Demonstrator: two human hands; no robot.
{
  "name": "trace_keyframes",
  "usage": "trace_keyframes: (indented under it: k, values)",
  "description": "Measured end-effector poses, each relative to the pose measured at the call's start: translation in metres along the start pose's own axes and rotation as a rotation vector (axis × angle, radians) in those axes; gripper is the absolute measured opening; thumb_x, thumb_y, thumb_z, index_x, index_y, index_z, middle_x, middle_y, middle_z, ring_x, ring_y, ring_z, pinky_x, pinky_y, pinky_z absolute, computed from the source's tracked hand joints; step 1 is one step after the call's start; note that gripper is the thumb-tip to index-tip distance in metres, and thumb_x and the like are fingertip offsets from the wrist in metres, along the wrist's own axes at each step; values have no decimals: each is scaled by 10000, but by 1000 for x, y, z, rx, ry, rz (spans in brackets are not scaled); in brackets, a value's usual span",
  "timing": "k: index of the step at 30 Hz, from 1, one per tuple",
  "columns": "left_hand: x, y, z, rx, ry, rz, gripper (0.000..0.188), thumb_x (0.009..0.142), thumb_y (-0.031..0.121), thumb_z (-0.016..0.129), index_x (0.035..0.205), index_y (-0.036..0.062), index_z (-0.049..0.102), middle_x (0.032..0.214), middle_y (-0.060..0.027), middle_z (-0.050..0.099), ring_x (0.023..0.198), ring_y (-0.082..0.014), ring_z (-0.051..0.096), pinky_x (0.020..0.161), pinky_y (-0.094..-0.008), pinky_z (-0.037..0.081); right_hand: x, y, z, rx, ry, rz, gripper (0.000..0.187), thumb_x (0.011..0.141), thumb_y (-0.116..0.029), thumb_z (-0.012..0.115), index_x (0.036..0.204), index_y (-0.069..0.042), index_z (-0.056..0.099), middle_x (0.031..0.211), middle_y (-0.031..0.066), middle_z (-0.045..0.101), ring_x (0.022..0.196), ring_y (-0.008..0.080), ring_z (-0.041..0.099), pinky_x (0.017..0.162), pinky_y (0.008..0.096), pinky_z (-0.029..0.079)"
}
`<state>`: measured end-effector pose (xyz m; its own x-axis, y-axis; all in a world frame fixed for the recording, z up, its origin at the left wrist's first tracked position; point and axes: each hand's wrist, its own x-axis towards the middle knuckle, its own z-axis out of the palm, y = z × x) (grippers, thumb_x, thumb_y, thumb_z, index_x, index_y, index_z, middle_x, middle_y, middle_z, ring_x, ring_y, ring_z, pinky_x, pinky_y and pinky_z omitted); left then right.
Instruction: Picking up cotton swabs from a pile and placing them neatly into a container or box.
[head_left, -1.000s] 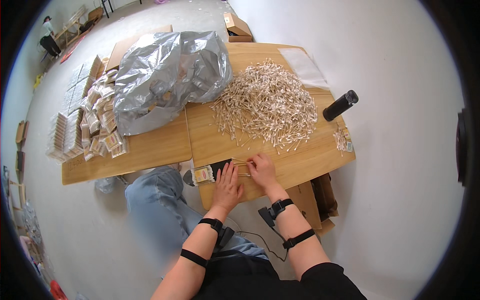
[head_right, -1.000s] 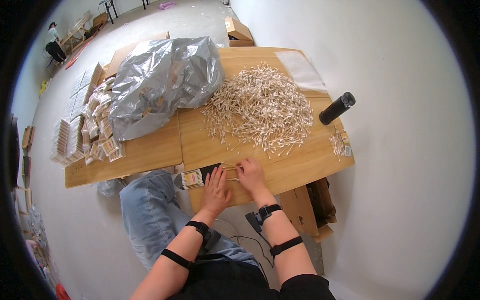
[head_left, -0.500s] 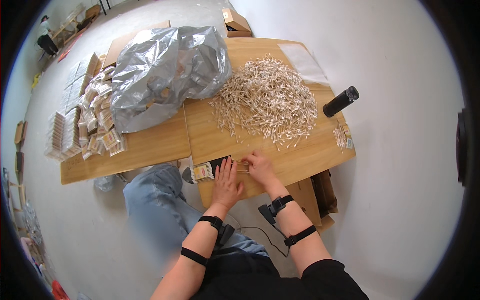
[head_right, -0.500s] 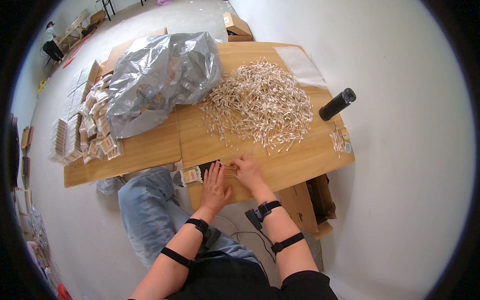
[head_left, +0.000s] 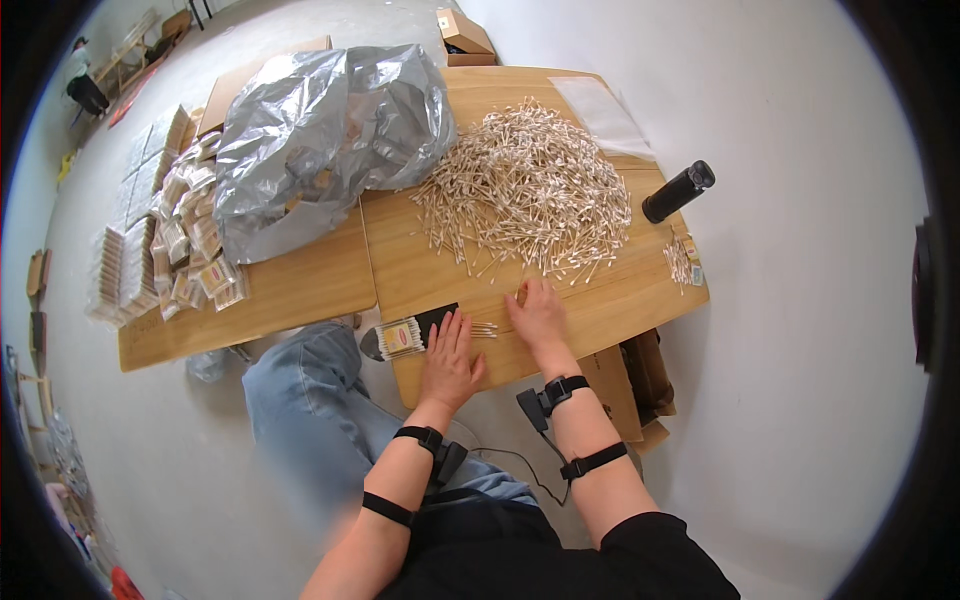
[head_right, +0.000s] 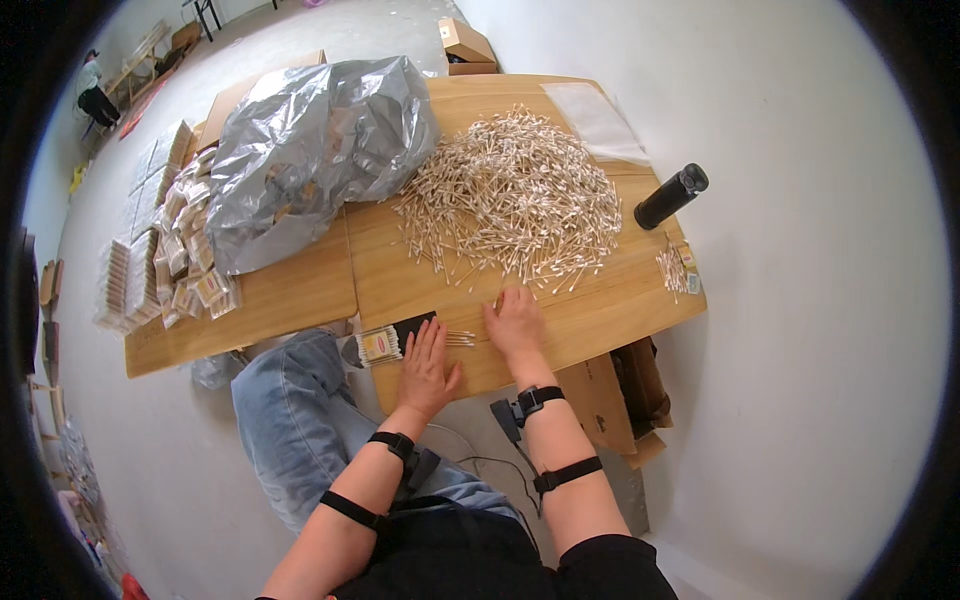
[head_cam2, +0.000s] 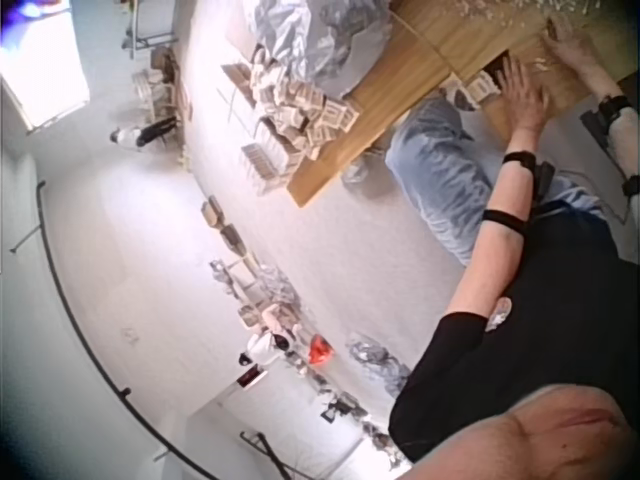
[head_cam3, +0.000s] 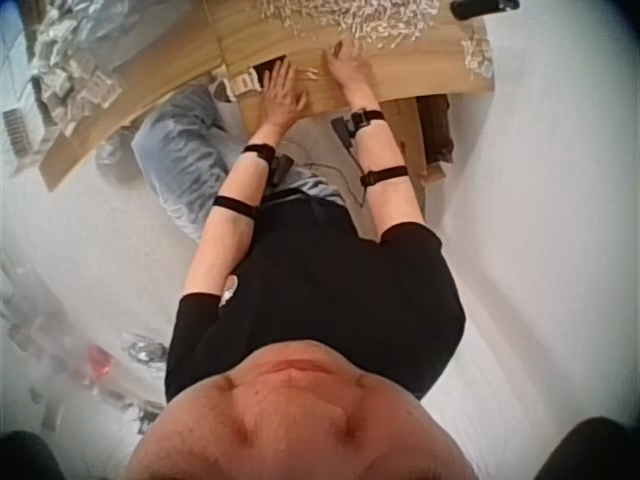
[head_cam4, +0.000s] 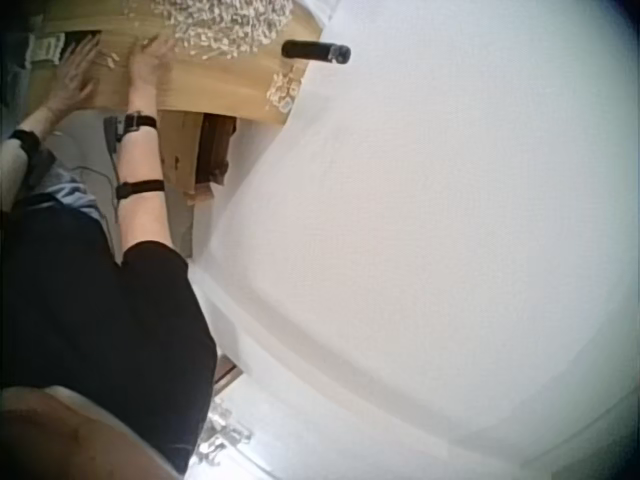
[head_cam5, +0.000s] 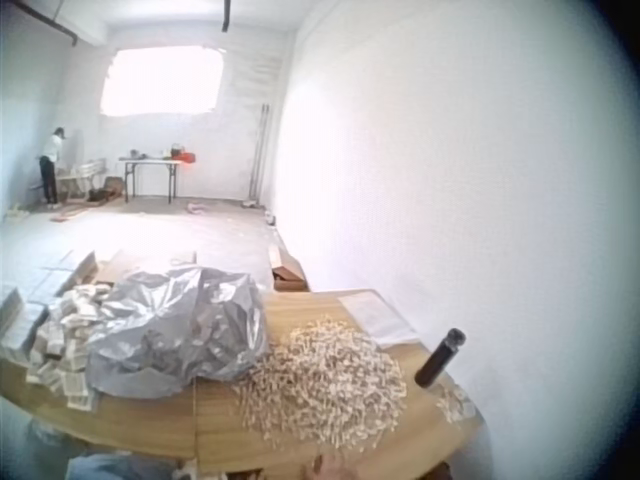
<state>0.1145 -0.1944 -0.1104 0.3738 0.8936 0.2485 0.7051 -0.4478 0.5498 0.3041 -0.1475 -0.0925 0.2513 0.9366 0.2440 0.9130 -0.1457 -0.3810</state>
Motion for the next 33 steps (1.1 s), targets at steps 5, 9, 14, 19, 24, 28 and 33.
trace_keyframes:
  k: [5, 9, 14, 19, 24, 28, 33]
  values:
    - [0, 2, -2, -57, -3, 20, 689, 833, 203, 653, 1430, 6, 370, 1479, -178, 393, 1390, -318, 355, 1157, -468, 258, -3, 8, 9, -4, 35, 57, 188, 806, -204, 685, 895, -80, 576, 943, 123, 581, 923, 334, 576, 783, 445, 483]
    - [1, 0, 1, -62, 21, 37, 651, 827, 176, 653, 1403, 5, 403, 1436, -179, 437, 1363, -323, 392, 1147, -468, 282, -16, 19, 9, 65, 99, -24, 105, 807, -106, 660, 871, -74, 584, 888, 119, 588, 896, 330, 592, 721, 446, 482]
    - [-1, -3, 2, -99, 55, 40, 618, 818, 149, 650, 1379, 8, 432, 1404, -171, 467, 1338, -332, 423, 1136, -478, 302, -31, 10, 5, 122, -10, -18, 88, 807, -98, 665, 872, -70, 613, 871, 124, 604, 810, 319, 614, 675, 438, 492]
    - [0, 0, -3, -32, 7, 21, 628, 823, 181, 649, 1389, 23, 428, 1457, -166, 421, 1394, -329, 343, 1158, -500, 245, -26, -6, 1, 266, -333, -97, 168, 812, -155, 674, 968, -101, 645, 975, 131, 618, 843, 337, 621, 715, 445, 510]
    - [3, 5, -4, 43, -23, 35, 630, 838, 218, 646, 1396, 27, 425, 1471, -164, 407, 1410, -329, 316, 1163, -503, 228, 13, -25, 8, 259, -92, -81, 206, 816, -174, 672, 1007, -105, 634, 1004, 145, 595, 897, 349, 602, 767, 445, 503]
    - [1, 2, 0, 9, -1, 33, 594, 867, 224, 618, 1388, 13, 425, 1452, -159, 431, 1394, -310, 352, 1157, -475, 261, 26, -34, 18, 151, -23, -143, 156, 818, -162, 654, 948, -83, 621, 983, 158, 573, 933, 359, 578, 786, 459, 487]
    - [-1, -3, 2, -30, 27, 38, 574, 865, 206, 624, 1368, 2, 437, 1423, -169, 455, 1378, -313, 374, 1151, -469, 276, 13, -21, 22, 140, 32, -179, 105, 796, -117, 635, 875, -53, 609, 934, 155, 577, 891, 358, 580, 753, 466, 480]
